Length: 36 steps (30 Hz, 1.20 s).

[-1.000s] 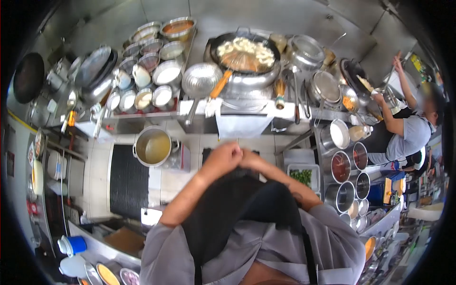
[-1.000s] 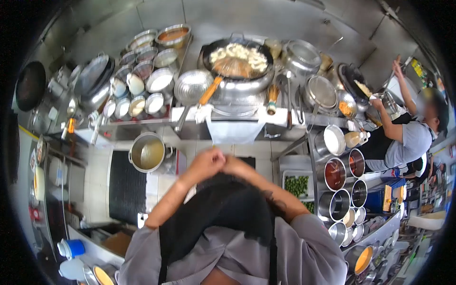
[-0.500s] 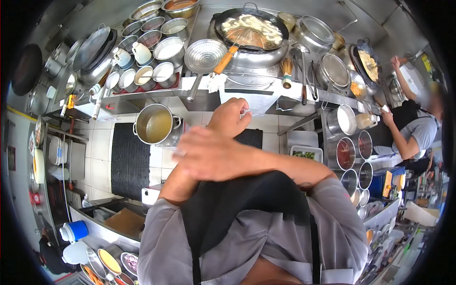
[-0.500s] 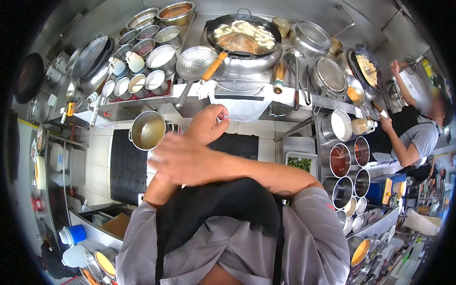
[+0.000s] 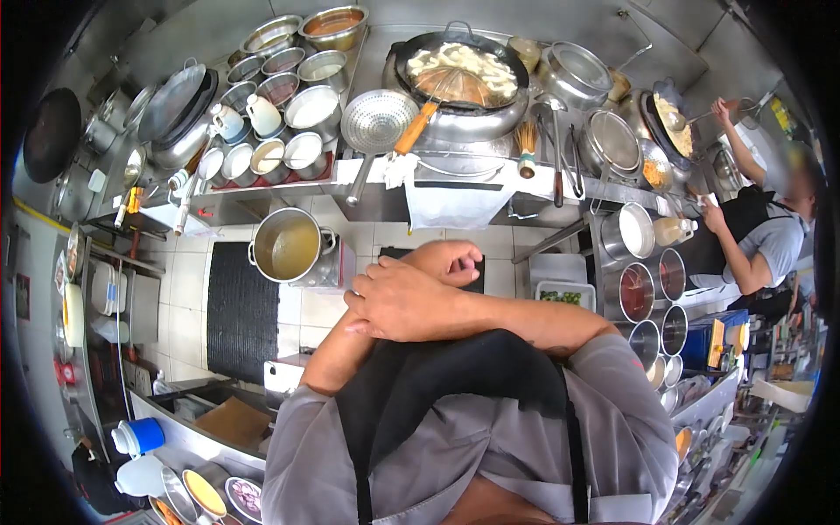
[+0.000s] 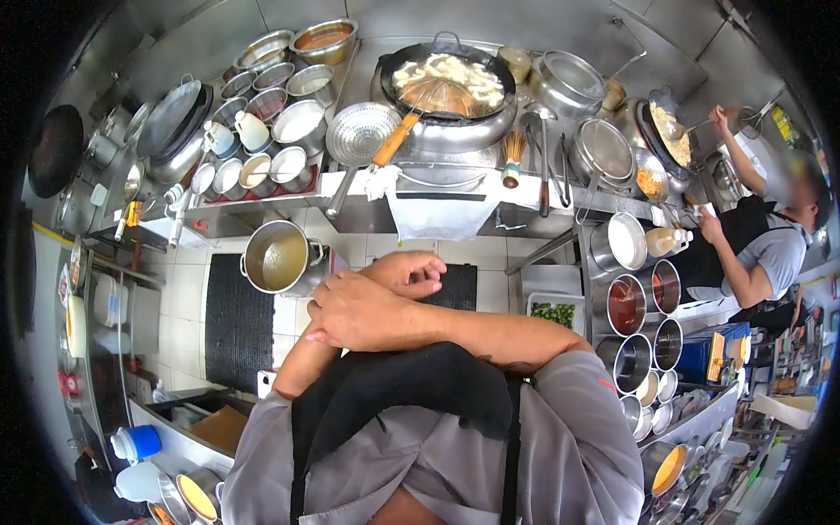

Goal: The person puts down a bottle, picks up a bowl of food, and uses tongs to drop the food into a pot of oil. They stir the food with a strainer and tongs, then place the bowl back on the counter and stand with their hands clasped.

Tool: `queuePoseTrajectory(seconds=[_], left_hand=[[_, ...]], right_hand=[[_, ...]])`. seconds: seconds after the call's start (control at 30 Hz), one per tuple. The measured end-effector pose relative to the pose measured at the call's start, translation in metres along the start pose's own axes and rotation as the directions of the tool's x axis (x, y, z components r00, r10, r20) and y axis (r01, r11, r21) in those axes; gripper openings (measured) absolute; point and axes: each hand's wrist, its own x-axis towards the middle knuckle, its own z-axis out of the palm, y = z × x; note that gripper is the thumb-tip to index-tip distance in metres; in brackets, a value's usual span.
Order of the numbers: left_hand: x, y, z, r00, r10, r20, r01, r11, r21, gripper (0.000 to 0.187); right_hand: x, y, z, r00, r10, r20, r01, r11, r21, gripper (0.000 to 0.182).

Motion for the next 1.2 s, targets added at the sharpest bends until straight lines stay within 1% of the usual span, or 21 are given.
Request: queuePoseTrajectory(seconds=[0.07,0.1,0.13,0.2,0.23,0.27,0.33,0.37,0.4,0.47,0.53,0.6,0.8,0.83,0.9,0.97,1.03,1.1,1.13,1.17,1.2], left_hand=[[-0.004,-0.012,0.011,0.996,-0.071,0.053,0.08,0.98,-0.183,0.027],[-0.001,-0.019,0.012,0.991,-0.083,0.109,0.104,0.972,-0.209,0.025],[-0.002,-0.025,0.016,0.991,-0.077,0.111,0.098,0.975,-0.199,0.025],[-0.001,-0.02,0.019,0.975,-0.167,0.147,0.208,0.917,-0.341,0.02],[-0.001,-0.019,0.015,0.961,-0.187,0.205,0.229,0.952,-0.204,0.026],[0.003,-0.017,0.011,0.962,-0.181,0.206,0.222,0.956,-0.194,0.026],[-0.055,-0.027,0.0,0.965,-0.172,0.197,0.207,0.964,-0.169,0.026],[-0.055,-0.024,0.001,0.967,-0.168,0.192,0.2,0.967,-0.158,0.026],[-0.053,-0.021,0.0,0.969,-0.165,0.187,0.193,0.97,-0.147,0.026],[-0.043,-0.014,0.0,0.971,-0.159,0.179,0.182,0.975,-0.127,0.027],[-0.045,-0.009,-0.003,0.973,-0.152,0.171,0.172,0.979,-0.109,0.027],[-0.039,-0.003,-0.004,0.975,-0.147,0.164,0.164,0.982,-0.093,0.027],[-0.047,0.012,-0.001,0.981,-0.136,0.14,0.143,0.989,-0.043,0.028],[-0.048,0.014,-0.002,0.982,-0.134,0.137,0.14,0.989,-0.036,0.028],[-0.055,0.017,0.001,0.983,-0.129,0.131,0.133,0.991,-0.02,0.028],[-0.066,0.02,-0.001,0.984,-0.127,0.127,0.129,0.992,-0.006,0.028],[-0.067,0.024,-0.005,0.984,-0.126,0.123,0.127,0.992,0.003,0.029],[-0.069,0.024,-0.012,0.978,-0.142,0.156,0.142,0.99,0.009,0.03],[-0.069,0.025,-0.016,0.969,-0.157,0.189,0.157,0.988,0.015,0.031],[-0.068,0.029,-0.018,0.991,-0.039,0.128,0.057,0.988,-0.141,0.031],[-0.073,0.036,-0.027,0.99,-0.034,0.138,0.054,0.989,-0.139,0.031]], right_hand=[[-0.002,0.003,-0.001,0.995,0.088,0.038,-0.089,0.996,0.023,0.04],[-0.002,0.005,-0.001,0.994,0.105,0.021,-0.106,0.993,0.05,0.041],[-0.003,0.007,-0.003,0.994,0.105,0.013,-0.106,0.994,0.04,0.041],[-0.006,0.01,-0.005,0.982,0.174,0.072,-0.183,0.974,0.137,0.042],[-0.009,0.011,-0.007,0.982,0.182,0.058,-0.189,0.966,0.177,0.041],[-0.01,0.012,-0.008,0.982,0.182,0.051,-0.188,0.968,0.166,0.041],[-0.014,0.014,-0.01,0.968,0.234,0.089,-0.249,0.928,0.278,0.044],[-0.014,0.015,-0.011,0.971,0.228,0.077,-0.24,0.915,0.324,0.043],[-0.016,0.015,-0.013,0.971,0.227,0.071,-0.238,0.918,0.316,0.043],[-0.018,0.014,-0.018,0.953,0.279,0.115,-0.302,0.878,0.371,0.041],[-0.02,0.015,-0.023,0.95,0.29,0.112,-0.311,0.878,0.364,0.039],[-0.021,0.016,-0.028,0.944,0.279,0.178,-0.327,0.869,0.372,0.034],[-0.026,0.014,-0.031,0.93,0.299,0.213,-0.362,0.842,0.4,0.039],[-0.027,0.014,-0.028,0.93,0.3,0.21,-0.362,0.843,0.397,0.039],[-0.028,0.015,-0.019,0.933,0.337,0.125,-0.357,0.828,0.433,0.044],[-0.034,0.02,-0.014,0.927,0.364,0.095,-0.365,0.811,0.456,0.045],[-0.04,0.026,-0.012,0.918,0.39,0.071,-0.374,0.792,0.482,0.047],[-0.047,0.034,-0.012,0.87,0.46,0.176,-0.48,0.71,0.516,0.05],[-0.054,0.043,-0.001,0.869,0.463,0.173,-0.481,0.71,0.515,0.05],[-0.064,0.054,0.016,0.835,0.525,0.164,-0.521,0.66,0.542,0.05],[-0.066,0.054,0.013,0.795,0.586,0.156,-0.557,0.605,0.568,0.05]])
